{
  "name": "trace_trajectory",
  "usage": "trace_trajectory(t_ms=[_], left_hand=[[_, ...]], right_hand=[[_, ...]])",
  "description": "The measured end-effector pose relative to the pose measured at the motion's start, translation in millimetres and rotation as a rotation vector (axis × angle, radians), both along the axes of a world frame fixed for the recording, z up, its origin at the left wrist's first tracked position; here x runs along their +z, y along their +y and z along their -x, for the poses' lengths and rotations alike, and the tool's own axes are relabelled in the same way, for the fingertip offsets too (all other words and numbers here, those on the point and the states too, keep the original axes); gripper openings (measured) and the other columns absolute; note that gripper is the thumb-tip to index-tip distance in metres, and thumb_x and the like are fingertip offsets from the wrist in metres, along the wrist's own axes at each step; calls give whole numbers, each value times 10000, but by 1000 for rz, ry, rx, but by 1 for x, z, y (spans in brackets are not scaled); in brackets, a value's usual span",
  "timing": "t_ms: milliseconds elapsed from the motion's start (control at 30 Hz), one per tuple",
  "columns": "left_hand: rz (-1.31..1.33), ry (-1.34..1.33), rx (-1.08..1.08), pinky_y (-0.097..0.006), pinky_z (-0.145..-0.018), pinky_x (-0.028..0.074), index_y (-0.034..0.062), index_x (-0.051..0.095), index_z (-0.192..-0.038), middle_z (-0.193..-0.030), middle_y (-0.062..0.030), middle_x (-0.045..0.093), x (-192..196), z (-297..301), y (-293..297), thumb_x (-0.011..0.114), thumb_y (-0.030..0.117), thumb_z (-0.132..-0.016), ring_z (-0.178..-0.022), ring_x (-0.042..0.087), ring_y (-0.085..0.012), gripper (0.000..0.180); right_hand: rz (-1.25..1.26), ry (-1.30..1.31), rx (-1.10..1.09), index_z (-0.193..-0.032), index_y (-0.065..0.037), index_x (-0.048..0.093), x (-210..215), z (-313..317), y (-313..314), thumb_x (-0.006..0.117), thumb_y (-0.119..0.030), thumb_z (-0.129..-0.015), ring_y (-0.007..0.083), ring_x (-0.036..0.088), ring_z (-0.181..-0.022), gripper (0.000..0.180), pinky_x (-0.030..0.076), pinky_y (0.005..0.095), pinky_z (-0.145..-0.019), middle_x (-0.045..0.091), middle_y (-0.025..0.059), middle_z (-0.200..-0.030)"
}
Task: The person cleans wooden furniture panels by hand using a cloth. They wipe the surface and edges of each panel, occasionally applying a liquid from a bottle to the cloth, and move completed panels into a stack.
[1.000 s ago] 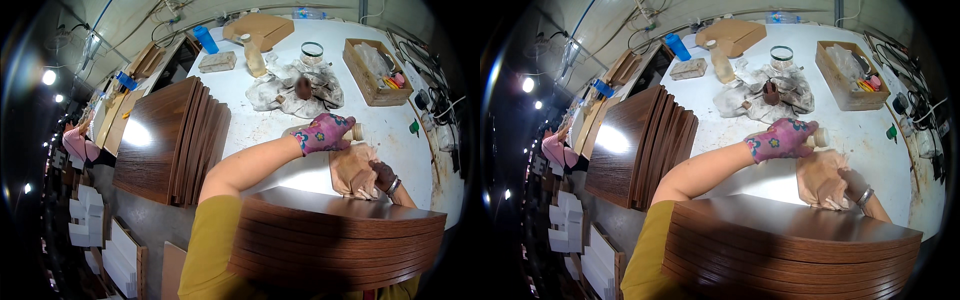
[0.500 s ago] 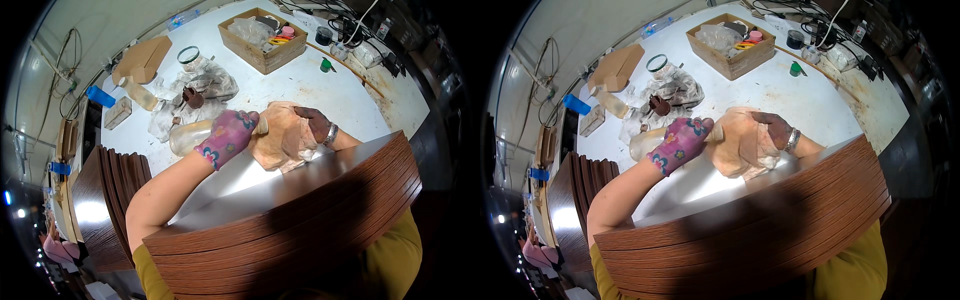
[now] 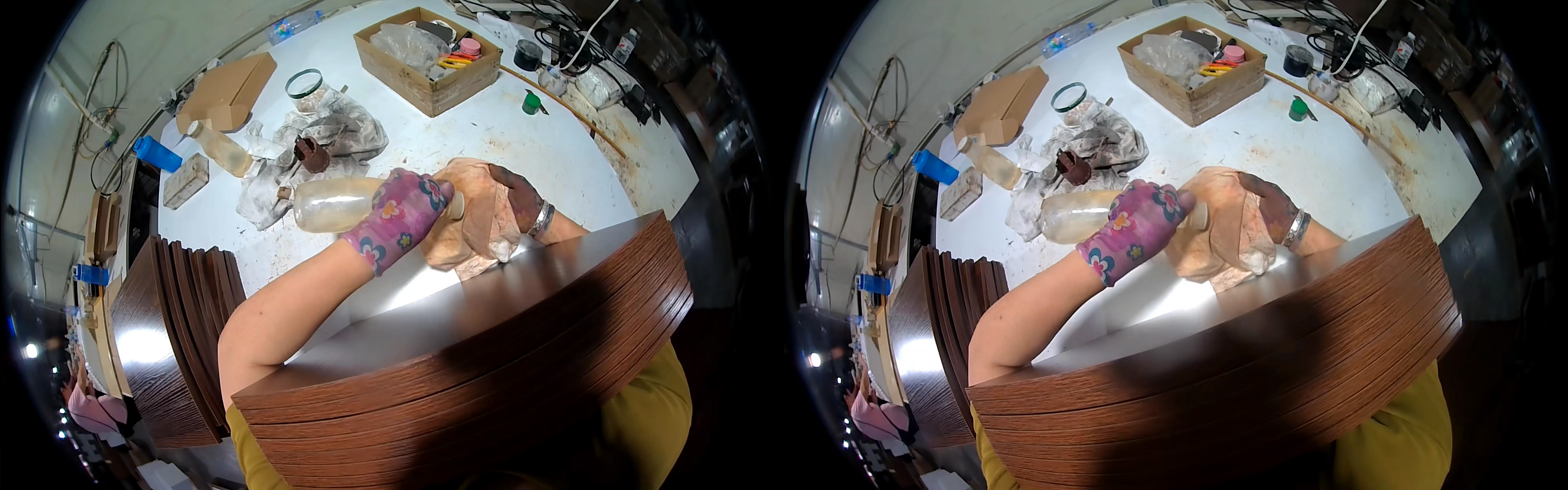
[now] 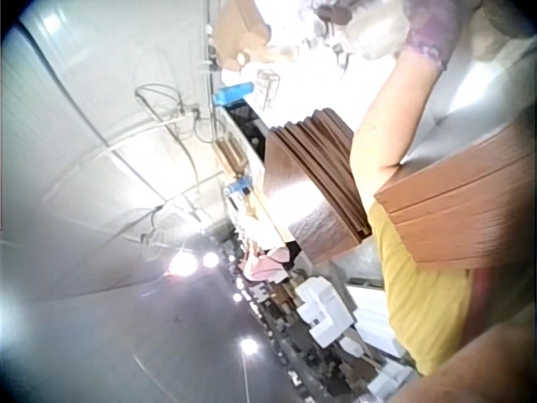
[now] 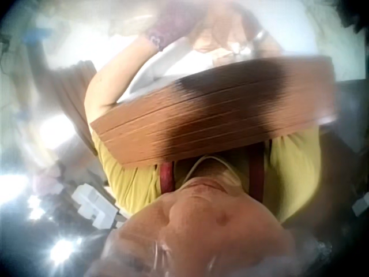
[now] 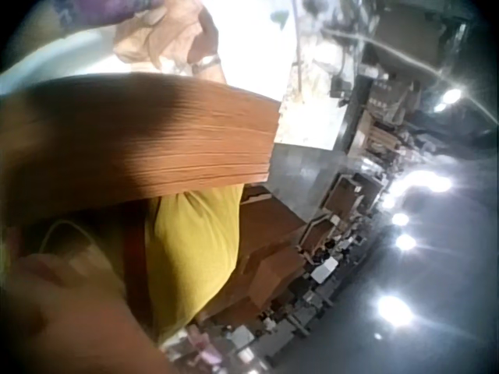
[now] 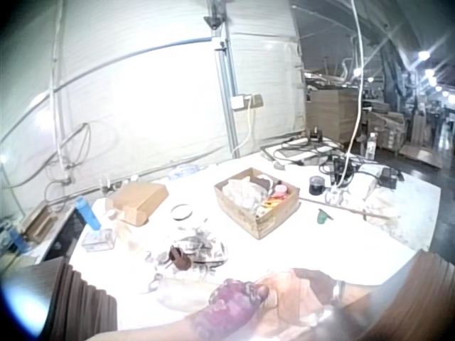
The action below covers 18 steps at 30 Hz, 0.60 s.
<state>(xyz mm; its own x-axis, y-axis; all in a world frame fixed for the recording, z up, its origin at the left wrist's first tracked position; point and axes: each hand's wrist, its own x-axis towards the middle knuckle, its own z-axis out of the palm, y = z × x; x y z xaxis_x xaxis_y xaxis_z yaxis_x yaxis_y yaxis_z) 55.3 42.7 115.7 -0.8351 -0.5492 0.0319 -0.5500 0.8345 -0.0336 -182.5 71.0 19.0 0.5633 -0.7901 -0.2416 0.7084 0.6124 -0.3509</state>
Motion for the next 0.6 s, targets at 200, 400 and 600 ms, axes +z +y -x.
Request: trace_trajectory(t_ms=[200, 400, 600], left_hand=[[62, 113, -15, -449, -659, 523, 115, 577, -929, -839, -124, 640, 16, 5, -6, 574, 70, -786, -785, 641, -354, 150], [13, -26, -35, -445, -675, 518, 115, 574, -940, -824, -120, 639, -9, -10, -8, 583, 83, -785, -773, 639, -348, 158], [-22, 119, -40, -449, -703, 507, 112, 571, -977, -846, -111, 647, -16, -11, -9, 647, 158, -774, -788, 645, -332, 222]], right_hand=[[21, 67, 14, -1336, -16, 465, -7, 8, -1, 521, -321, -957, 311, 562, -1166, 489, 460, 445, -1008, 547, 201, -1300], [-2, 56, -54, -1354, -36, 460, 1, 5, 1, 503, -322, -965, 312, 552, -1180, 485, 457, 444, -1010, 542, 194, -1312], [-9, 70, -62, -1361, -33, 449, -1, 2, 1, 502, -340, -964, 318, 525, -1212, 505, 431, 456, -1033, 526, 190, -1334]])
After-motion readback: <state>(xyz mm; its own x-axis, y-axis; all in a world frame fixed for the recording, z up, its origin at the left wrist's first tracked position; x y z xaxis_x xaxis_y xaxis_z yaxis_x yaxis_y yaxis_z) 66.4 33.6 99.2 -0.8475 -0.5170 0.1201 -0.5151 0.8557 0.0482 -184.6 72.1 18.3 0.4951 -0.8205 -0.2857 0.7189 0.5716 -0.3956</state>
